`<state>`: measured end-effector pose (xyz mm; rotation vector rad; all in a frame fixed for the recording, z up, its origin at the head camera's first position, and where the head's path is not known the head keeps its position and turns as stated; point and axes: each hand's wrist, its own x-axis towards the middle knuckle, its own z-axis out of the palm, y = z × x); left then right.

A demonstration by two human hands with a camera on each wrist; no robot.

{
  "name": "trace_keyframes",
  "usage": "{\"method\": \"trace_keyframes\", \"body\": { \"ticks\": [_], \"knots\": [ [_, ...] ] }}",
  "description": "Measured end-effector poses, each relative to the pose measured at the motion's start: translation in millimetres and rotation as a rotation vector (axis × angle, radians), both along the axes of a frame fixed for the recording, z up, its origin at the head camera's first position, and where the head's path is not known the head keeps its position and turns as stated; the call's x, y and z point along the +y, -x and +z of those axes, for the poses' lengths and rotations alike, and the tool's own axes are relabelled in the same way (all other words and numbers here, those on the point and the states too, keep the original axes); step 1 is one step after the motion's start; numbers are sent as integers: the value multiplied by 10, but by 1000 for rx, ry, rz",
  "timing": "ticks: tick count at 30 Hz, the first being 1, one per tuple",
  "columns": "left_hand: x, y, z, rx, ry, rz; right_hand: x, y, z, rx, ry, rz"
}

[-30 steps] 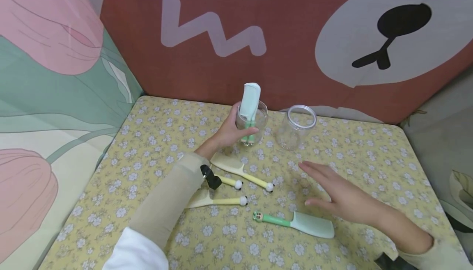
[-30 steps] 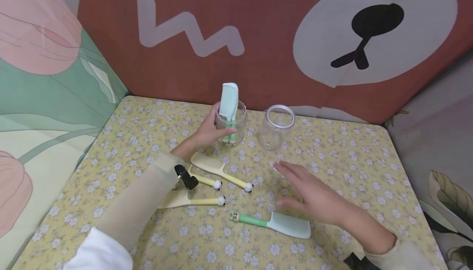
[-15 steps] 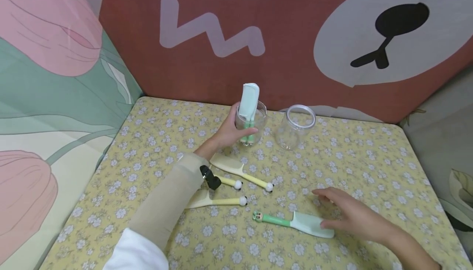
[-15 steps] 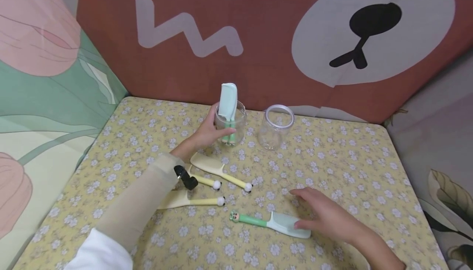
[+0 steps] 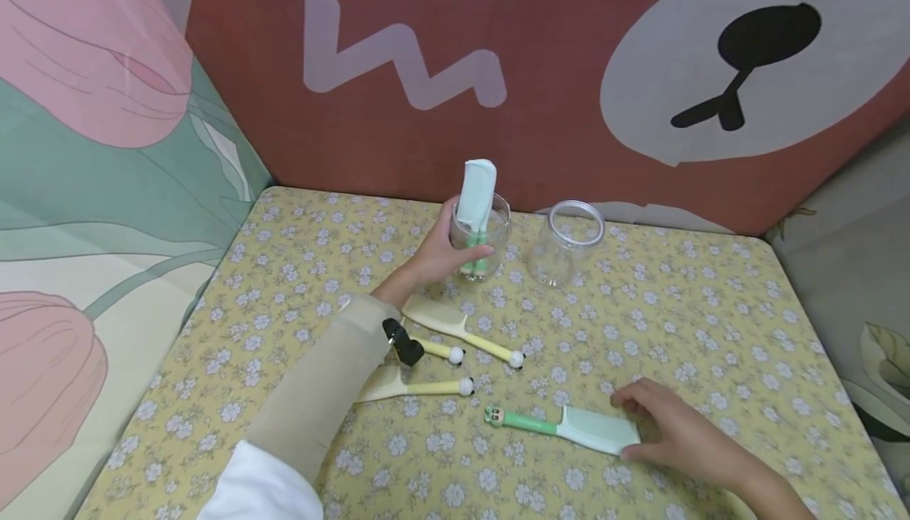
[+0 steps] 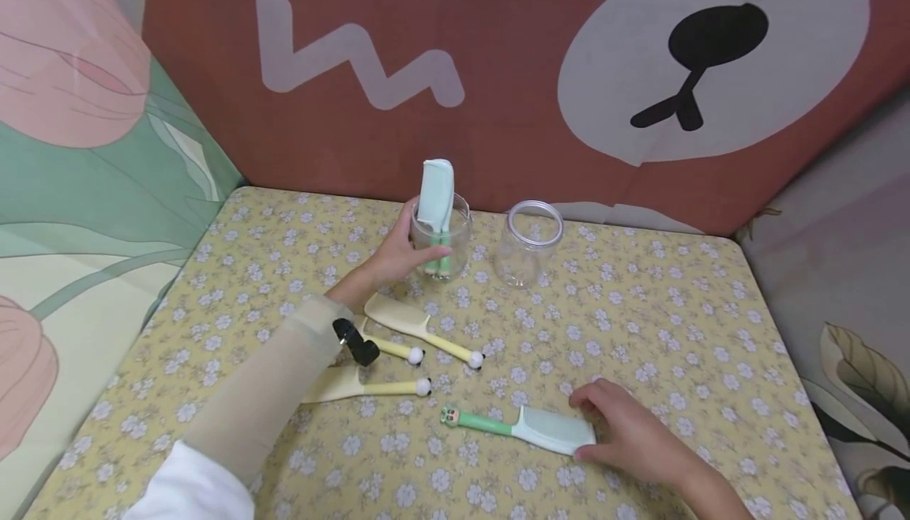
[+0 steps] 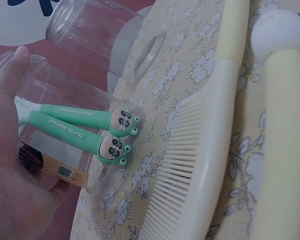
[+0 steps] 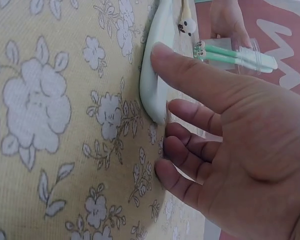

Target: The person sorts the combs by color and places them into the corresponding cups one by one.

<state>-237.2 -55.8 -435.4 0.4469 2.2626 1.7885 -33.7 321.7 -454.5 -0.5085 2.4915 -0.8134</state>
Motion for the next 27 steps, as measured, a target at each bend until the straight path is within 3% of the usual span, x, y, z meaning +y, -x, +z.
{"method": "trace_keyframes", "body": {
  "ticks": [4,9,11,16,21,27],
  "knots": [
    [-1,8,-19,8,11,9,-26,-12,-31,57,-56,19],
    [-1,78,-153,28,28,21,-54,-3,-47,65,-49,35],
    [-4,83,-167,34,21,20,-52,8,-55,4,8,21],
    [-6,77,-173,35,15,17,18,52,-97,-198,266,-30],
    [-4,81,-191,34,25,21,131,113,-155,-313,539,-150],
    [-3,90,-198,40,19,20,51,159,-172,-305,739,-462]
  ]
}}
